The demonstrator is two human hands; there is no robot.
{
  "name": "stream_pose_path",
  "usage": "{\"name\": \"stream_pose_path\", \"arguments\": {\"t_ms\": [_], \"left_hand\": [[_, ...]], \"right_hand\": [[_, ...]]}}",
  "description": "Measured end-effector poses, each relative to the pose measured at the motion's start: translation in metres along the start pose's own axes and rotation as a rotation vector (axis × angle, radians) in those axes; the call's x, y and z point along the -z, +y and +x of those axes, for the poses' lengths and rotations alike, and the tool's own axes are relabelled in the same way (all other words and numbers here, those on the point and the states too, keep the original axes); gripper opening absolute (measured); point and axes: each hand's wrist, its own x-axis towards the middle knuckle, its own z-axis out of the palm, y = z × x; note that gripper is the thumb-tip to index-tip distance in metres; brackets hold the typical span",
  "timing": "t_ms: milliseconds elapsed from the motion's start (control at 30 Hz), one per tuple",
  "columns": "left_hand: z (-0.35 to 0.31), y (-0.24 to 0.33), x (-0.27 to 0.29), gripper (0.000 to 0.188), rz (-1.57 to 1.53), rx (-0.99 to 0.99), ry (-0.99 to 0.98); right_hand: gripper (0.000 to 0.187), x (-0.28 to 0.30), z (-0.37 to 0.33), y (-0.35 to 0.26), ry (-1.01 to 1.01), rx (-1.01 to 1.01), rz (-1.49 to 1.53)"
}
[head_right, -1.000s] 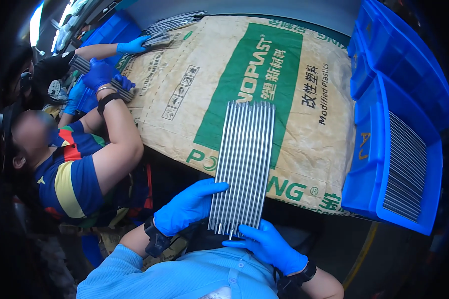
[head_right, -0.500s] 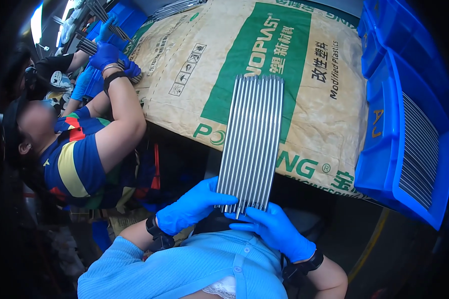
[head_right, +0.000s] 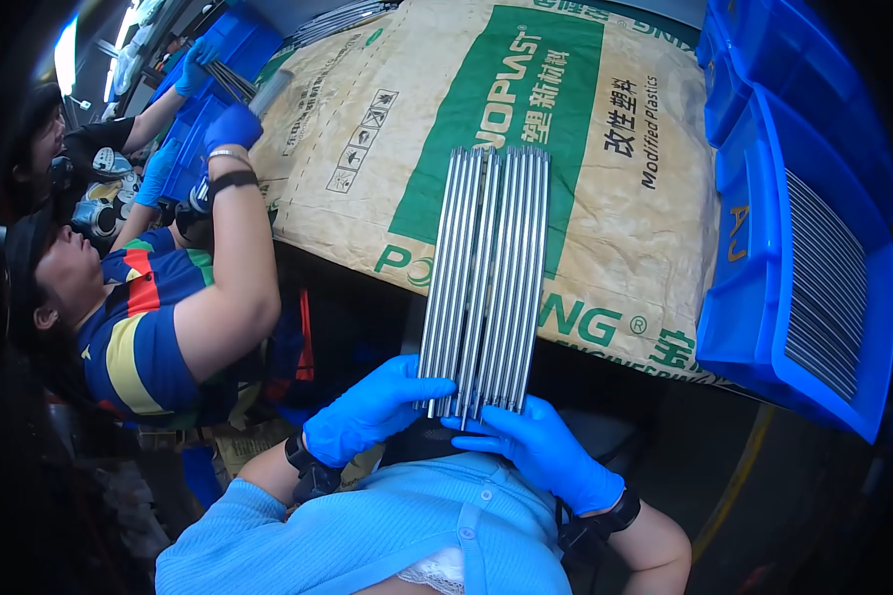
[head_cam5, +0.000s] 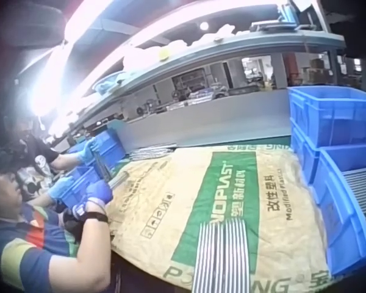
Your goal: The person gathers metal rods, aligns them into a bundle by tapping them on the table, and places them into a blue plastic bin. They then repeat the process with a second bundle of rods.
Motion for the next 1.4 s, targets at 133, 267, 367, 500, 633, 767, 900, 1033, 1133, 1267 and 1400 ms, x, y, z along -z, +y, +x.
{"name": "stream_pose_path", "arguments": {"t_ms": [133,267,367,500,633,767,900,1033,1133,1267,1400], "left_hand": [[0.000,-0.001,0.000,0.037,-0.026,-0.021,-0.010],[-0.002,0.000,0.002,0.036,-0.032,-0.029,-0.018],[-0.002,0.000,0.001,0.035,-0.011,-0.025,0.003],[0.000,-0.001,0.001,0.036,-0.023,-0.016,-0.006],[-0.001,-0.001,-0.003,0.037,0.025,-0.017,0.036],[0.002,-0.003,-0.004,0.039,0.022,-0.040,0.038],[0.000,-0.002,-0.004,0.039,-0.023,-0.035,0.019],[0.001,-0.008,-0.001,0.042,0.028,-0.063,-0.001],[0.000,-0.007,-0.003,0.044,0.002,-0.053,0.008],[-0.002,-0.004,-0.005,0.044,-0.038,-0.065,0.028],[-0.002,-0.003,-0.008,0.039,-0.036,-0.075,0.059]], "right_hand": [[0.043,-0.001,0.001,-0.001,0.002,-0.005,0.002],[0.043,-0.001,0.001,-0.001,0.002,-0.011,-0.035],[0.042,0.000,0.000,-0.001,0.014,-0.011,-0.080],[0.040,-0.001,-0.001,-0.003,0.039,-0.041,-0.125],[0.035,-0.003,-0.001,-0.002,0.092,-0.041,-0.171],[0.032,-0.009,0.001,-0.004,0.157,-0.027,-0.220],[0.031,-0.013,0.003,-0.004,0.171,0.001,-0.225],[0.035,-0.010,0.003,-0.004,0.148,0.006,-0.224],[0.036,-0.010,0.002,-0.003,0.162,-0.013,-0.166],[0.037,-0.005,0.001,-0.003,0.147,-0.010,-0.185],[0.037,-0.003,0.002,-0.002,0.135,0.008,-0.233]]}}
